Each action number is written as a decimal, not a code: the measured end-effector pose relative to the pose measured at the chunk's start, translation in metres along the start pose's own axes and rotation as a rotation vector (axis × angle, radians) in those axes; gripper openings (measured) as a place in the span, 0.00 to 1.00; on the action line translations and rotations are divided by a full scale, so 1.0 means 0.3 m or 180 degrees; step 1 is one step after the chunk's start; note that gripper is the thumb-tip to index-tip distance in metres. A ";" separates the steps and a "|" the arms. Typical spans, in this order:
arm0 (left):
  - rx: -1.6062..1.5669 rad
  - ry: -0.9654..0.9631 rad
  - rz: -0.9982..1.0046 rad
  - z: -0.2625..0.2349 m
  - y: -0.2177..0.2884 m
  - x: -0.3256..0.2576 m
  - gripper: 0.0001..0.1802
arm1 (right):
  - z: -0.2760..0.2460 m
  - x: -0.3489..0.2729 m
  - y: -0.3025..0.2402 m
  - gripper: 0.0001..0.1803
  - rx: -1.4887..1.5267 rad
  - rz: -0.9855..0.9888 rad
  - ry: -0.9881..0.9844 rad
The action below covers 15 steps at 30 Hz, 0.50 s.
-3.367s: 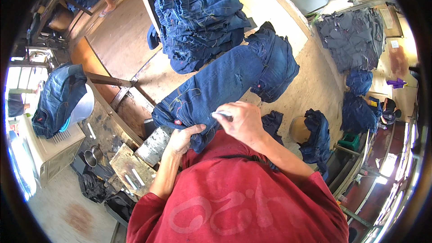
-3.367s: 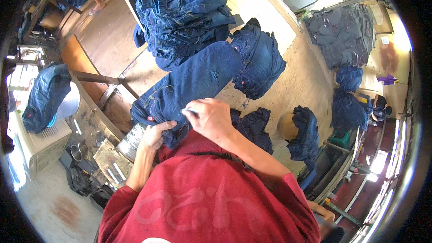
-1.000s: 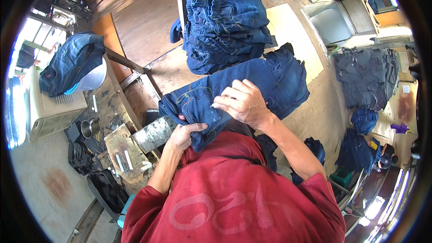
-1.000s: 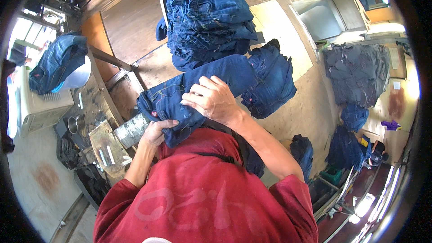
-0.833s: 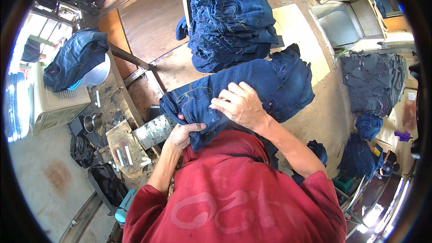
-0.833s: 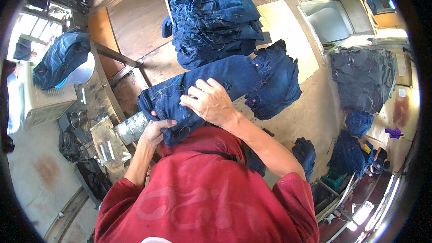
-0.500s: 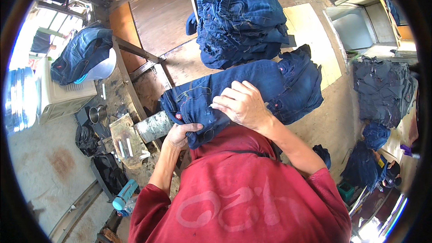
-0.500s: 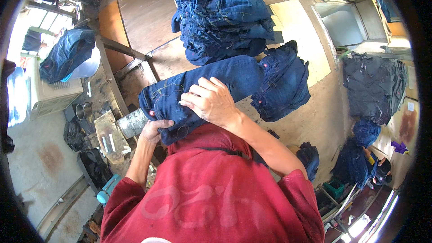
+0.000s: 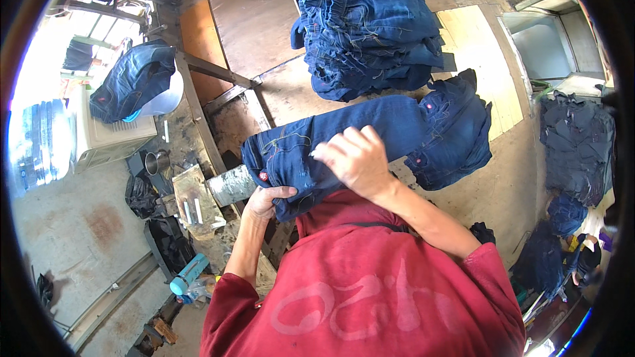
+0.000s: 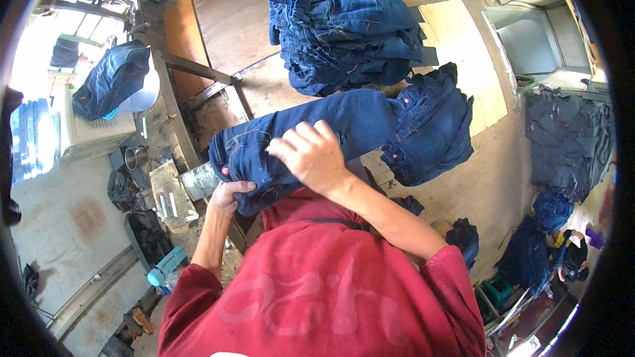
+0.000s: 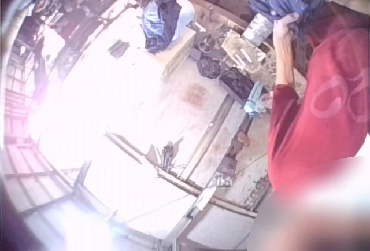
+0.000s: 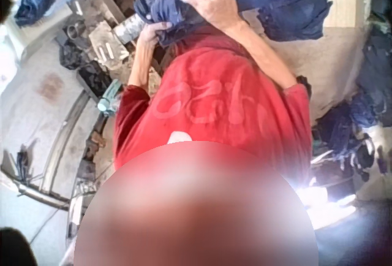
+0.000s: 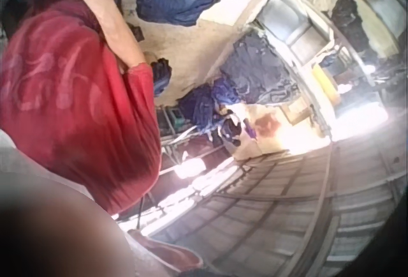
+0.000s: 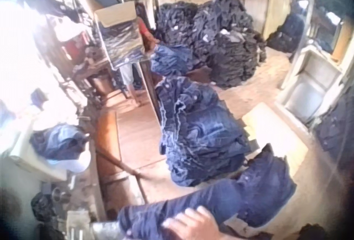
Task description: The person repeatedly picks up folded denim jeans from a pile, uses a small white marker to make marks on the fabric, and places the jeans back on the pile. The process is repeated for several items.
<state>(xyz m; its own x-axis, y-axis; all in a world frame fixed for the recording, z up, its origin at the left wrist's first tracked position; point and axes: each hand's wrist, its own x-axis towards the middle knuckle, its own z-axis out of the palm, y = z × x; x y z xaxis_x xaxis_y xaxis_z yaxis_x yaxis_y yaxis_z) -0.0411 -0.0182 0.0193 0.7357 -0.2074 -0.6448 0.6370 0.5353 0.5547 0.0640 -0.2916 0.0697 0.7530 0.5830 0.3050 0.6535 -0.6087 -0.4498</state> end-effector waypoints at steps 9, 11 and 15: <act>0.2291 -0.0196 -0.1328 -0.327 -0.063 -0.128 0.45 | 0.034 -0.496 0.518 0.36 0.1637 0.4954 0.0579; 0.2233 0.0057 -0.1349 -0.323 -0.059 -0.135 0.42 | 0.095 -0.569 0.584 0.33 0.3380 0.5874 0.1330; 0.2505 0.0278 -0.0947 -0.246 -0.027 -0.050 0.33 | 0.207 -0.573 0.821 0.19 0.3435 0.5627 0.2353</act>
<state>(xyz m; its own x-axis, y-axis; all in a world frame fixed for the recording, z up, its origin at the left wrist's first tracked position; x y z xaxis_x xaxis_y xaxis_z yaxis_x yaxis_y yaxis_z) -0.0742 0.0410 -0.0142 0.5123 -0.1679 -0.8423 0.7996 -0.2647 0.5391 0.0908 -0.5084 -0.1456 0.4143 -0.4844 -0.7705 -0.6227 0.4666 -0.6281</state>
